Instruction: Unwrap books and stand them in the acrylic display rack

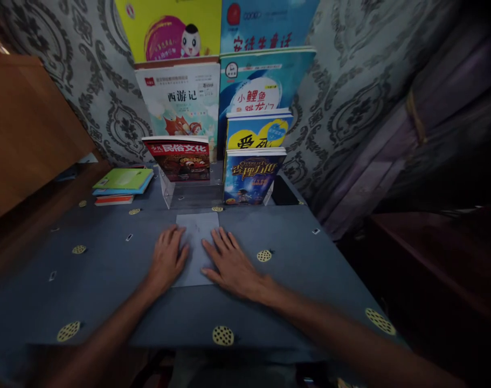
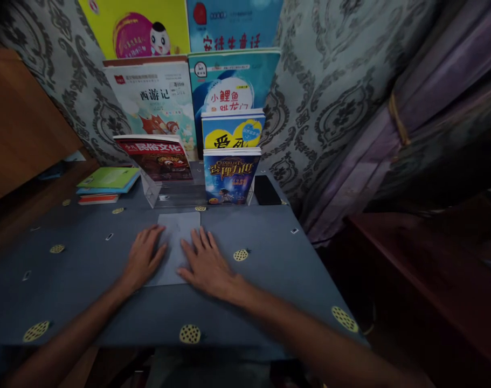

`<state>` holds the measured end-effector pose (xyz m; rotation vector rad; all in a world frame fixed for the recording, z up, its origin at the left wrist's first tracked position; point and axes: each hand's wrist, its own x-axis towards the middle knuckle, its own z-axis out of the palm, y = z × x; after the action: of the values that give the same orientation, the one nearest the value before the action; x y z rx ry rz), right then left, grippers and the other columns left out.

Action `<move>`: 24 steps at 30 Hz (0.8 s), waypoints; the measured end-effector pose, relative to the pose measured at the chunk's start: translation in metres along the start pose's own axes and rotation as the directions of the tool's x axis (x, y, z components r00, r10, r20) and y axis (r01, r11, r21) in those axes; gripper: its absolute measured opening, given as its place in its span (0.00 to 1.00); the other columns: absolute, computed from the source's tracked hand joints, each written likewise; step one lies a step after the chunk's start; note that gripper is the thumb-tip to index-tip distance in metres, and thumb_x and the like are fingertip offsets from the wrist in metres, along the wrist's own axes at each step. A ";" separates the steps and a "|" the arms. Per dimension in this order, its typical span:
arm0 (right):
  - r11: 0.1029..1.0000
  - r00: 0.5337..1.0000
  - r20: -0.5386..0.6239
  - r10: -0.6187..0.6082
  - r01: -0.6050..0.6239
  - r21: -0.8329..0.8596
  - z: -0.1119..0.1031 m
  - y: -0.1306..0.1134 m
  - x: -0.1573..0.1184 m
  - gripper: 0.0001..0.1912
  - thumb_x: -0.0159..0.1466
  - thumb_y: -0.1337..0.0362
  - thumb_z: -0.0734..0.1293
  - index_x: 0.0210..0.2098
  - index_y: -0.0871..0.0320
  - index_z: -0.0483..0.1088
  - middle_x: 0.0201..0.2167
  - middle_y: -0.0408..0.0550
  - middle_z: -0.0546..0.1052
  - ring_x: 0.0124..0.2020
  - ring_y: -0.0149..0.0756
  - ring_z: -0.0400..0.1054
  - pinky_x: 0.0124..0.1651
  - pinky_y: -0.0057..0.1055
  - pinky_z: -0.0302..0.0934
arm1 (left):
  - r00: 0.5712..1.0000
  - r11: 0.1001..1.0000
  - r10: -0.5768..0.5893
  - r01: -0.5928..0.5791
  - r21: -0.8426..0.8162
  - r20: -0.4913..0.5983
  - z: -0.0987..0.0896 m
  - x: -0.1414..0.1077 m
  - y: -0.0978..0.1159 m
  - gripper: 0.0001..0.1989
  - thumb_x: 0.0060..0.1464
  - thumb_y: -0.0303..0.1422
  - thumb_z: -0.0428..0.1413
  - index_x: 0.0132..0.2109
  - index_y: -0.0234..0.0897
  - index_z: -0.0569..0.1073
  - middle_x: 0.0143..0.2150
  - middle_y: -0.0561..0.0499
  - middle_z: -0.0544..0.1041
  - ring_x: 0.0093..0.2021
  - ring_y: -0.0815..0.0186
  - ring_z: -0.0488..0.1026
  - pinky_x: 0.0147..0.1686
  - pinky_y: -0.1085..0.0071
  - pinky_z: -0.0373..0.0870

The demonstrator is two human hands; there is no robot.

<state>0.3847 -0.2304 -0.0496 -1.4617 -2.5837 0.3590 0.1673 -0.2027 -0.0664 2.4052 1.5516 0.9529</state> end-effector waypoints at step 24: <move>0.931 0.999 0.003 0.036 -0.034 0.365 -0.010 0.002 -0.009 0.43 0.70 0.50 0.65 0.75 0.54 0.41 0.77 0.56 0.34 0.77 0.54 0.33 0.74 0.53 0.44 | 0.607 -0.043 -0.688 0.513 -0.857 0.397 0.000 0.036 0.004 0.12 0.40 0.35 0.67 0.33 0.37 0.75 0.30 0.51 0.80 0.34 0.61 0.79 0.32 0.70 0.74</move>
<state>0.3933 -0.2358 -0.0402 -1.3693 -2.3245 0.7921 0.1809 -0.1738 -0.0492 0.6102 1.2153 1.2646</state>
